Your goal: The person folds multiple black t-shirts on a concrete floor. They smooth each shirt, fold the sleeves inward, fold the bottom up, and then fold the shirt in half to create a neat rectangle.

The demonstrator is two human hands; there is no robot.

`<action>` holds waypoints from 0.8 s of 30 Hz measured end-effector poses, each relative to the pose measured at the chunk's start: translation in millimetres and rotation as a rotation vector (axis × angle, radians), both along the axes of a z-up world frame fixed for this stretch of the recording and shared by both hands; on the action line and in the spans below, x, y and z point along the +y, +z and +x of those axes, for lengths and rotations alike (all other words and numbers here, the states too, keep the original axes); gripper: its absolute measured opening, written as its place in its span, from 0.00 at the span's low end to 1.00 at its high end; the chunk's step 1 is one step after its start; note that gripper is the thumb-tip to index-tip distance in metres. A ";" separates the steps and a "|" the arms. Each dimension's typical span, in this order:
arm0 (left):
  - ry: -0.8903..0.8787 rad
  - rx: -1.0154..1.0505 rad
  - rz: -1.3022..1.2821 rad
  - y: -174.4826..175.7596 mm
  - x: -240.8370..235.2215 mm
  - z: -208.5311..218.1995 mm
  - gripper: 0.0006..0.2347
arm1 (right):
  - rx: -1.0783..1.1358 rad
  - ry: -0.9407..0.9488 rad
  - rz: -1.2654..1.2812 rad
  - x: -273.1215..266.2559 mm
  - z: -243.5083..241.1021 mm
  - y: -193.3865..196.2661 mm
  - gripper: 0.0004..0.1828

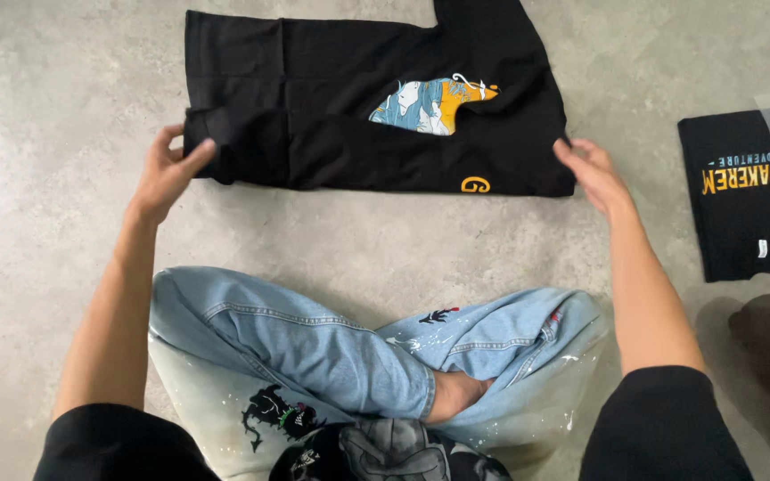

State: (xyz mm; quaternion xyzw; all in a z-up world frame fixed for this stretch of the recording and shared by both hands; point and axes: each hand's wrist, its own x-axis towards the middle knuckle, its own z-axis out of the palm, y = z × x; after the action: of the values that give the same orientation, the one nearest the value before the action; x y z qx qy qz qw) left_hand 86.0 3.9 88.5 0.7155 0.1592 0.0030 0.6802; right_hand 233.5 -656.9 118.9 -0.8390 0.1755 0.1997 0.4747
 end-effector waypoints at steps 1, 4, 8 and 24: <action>-0.002 0.071 0.174 -10.8 -0.5 0.2 0.16 | 0.022 0.038 -0.017 -13.1 -1.2 -25.1 0.42; 0.031 0.111 0.286 -26.5 -1.6 -4.6 0.28 | -0.020 0.026 -0.010 -32.0 -18.6 -56.0 0.40; 0.104 -0.100 0.118 11.9 5.7 -4.7 0.24 | -0.260 -0.012 0.172 -49.4 -28.1 -46.3 0.26; -0.113 -0.720 0.377 194.9 91.1 5.1 0.20 | -0.808 0.105 0.466 -51.5 -35.3 185.3 0.31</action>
State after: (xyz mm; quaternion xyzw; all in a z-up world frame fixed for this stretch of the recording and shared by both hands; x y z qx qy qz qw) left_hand 91.1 95.0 283.4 0.7884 -0.1321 0.2449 0.5486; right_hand 198.1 -708.3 304.2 -0.7282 -0.1157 -0.0852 0.6701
